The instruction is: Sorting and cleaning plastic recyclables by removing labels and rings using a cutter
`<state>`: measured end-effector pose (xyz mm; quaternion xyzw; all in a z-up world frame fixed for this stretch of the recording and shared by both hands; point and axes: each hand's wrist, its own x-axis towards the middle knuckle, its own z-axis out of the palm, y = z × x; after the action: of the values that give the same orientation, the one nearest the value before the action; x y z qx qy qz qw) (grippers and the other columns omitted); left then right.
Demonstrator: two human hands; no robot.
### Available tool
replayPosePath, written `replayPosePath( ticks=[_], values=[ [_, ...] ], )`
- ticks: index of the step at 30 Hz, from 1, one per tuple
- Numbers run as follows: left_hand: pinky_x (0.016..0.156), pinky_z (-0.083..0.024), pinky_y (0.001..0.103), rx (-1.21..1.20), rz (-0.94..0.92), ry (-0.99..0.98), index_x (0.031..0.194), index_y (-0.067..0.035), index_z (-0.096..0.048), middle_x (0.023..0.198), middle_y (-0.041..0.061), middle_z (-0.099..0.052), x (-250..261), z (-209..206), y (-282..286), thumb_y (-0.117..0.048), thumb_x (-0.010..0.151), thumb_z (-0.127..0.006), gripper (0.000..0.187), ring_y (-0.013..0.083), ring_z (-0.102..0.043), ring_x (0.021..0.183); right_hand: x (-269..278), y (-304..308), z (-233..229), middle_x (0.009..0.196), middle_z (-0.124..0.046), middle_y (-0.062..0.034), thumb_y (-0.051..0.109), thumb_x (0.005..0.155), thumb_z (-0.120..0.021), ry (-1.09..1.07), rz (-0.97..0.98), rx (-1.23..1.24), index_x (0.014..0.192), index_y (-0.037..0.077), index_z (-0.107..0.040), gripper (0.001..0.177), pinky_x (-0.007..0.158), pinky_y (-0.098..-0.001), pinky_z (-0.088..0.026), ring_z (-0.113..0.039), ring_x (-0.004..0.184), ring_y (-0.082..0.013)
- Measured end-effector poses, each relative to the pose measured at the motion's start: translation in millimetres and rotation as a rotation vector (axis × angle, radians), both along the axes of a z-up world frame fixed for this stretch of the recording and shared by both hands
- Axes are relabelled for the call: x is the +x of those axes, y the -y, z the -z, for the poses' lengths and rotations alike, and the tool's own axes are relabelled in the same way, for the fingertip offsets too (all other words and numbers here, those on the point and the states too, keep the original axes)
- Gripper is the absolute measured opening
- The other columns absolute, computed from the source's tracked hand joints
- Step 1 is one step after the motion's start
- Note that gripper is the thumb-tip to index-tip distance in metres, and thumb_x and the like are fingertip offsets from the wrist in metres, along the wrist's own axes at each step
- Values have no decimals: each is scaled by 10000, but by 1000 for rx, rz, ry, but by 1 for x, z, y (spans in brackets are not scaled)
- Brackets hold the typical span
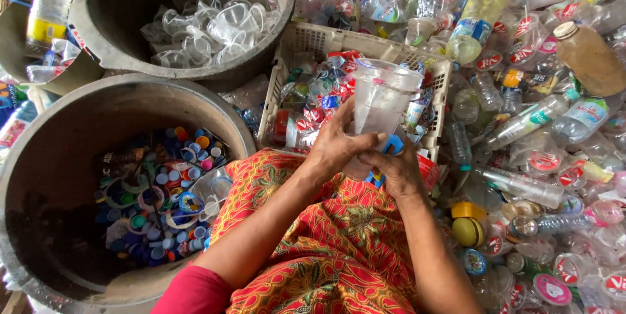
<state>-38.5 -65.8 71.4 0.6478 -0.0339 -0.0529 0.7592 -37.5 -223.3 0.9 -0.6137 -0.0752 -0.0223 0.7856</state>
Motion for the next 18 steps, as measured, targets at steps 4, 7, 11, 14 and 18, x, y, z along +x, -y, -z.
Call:
replayPosePath(
  ticks=[4, 7, 11, 14, 18],
  values=[
    [1061, -466, 376, -33, -28, -34, 1485, -217, -539, 1188, 89, -733, 1, 3, 3, -343, 615, -912, 955, 228, -646, 1209, -11, -17, -34, 605, -662, -104, -19, 664, -922, 12, 49, -13, 864, -28, -682, 313, 366, -263, -517, -622, 436, -133],
    [1032, -510, 404, -167, -72, -54, 1432, -163, -592, 1163, 153, -736, 5, 16, 3, -244, 612, -959, 902, 275, -667, 1171, -10, -11, -27, 606, -665, -92, 90, 684, -941, -58, 39, -111, 1007, -18, -691, 422, 367, -262, -504, -600, 409, -125],
    [1068, -478, 486, -260, -139, -34, 1431, -51, -556, 1213, 254, -680, 7, 4, 1, -266, 620, -961, 931, 368, -616, 1233, -15, -25, -52, 661, -668, -79, 208, 699, -910, 30, -5, -286, 1165, 52, -663, 550, 436, -251, -527, -622, 478, -123],
    [1137, -396, 566, -297, -188, 8, 1487, 7, -470, 1331, 321, -601, 6, -6, 4, -287, 629, -947, 1025, 461, -511, 1355, -17, -28, -52, 661, -651, -59, 287, 685, -905, 15, 15, -344, 1245, 60, -638, 661, 448, -236, -520, -603, 465, -108],
    [1097, -438, 563, -382, -233, -25, 1572, -14, -344, 1368, 324, -567, 4, -26, 5, -322, 639, -930, 1144, 448, -512, 1359, -6, -22, -19, 609, -638, -77, 250, 703, -890, -72, 118, -116, 1154, 67, -677, 531, 333, -224, -444, -586, 394, -138]
  ],
)
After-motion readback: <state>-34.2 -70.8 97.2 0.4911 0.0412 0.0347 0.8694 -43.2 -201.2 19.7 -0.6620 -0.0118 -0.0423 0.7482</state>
